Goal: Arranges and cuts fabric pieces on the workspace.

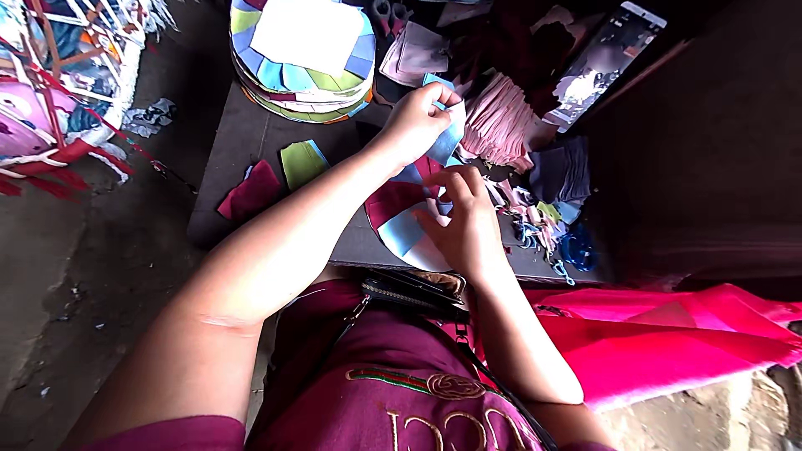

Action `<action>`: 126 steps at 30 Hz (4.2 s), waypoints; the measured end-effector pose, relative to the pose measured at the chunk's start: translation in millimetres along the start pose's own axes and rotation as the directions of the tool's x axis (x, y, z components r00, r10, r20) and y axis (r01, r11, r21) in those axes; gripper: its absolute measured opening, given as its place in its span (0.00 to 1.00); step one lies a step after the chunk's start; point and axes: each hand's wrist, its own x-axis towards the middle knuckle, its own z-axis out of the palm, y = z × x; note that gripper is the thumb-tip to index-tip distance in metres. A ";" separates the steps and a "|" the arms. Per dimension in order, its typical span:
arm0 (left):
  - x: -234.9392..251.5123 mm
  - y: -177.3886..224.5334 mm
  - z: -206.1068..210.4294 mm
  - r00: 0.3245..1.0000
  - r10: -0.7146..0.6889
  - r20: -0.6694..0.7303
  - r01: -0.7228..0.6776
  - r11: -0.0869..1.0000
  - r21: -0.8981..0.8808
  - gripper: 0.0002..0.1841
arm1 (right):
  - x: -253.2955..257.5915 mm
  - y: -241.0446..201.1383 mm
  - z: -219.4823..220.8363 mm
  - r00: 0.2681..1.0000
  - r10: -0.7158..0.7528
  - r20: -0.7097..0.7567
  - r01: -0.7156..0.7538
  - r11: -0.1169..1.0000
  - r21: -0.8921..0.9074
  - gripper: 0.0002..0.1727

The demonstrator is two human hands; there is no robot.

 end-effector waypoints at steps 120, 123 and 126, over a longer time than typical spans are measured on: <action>-18.2 -8.0 18.1 0.940 0.172 0.296 -0.233 0.955 0.186 0.07 | -6.9 50.7 -13.9 0.781 -0.072 -0.620 0.221 0.961 0.167 0.05; -19.3 -6.4 19.6 0.945 0.167 0.281 -0.222 0.958 0.179 0.07 | -7.0 51.0 -13.6 0.786 -0.068 -0.615 0.215 0.962 0.168 0.05; -19.8 -6.9 20.6 0.944 0.168 0.283 -0.222 0.960 0.172 0.06 | -7.7 50.7 -13.2 0.788 -0.070 -0.612 0.216 0.962 0.168 0.05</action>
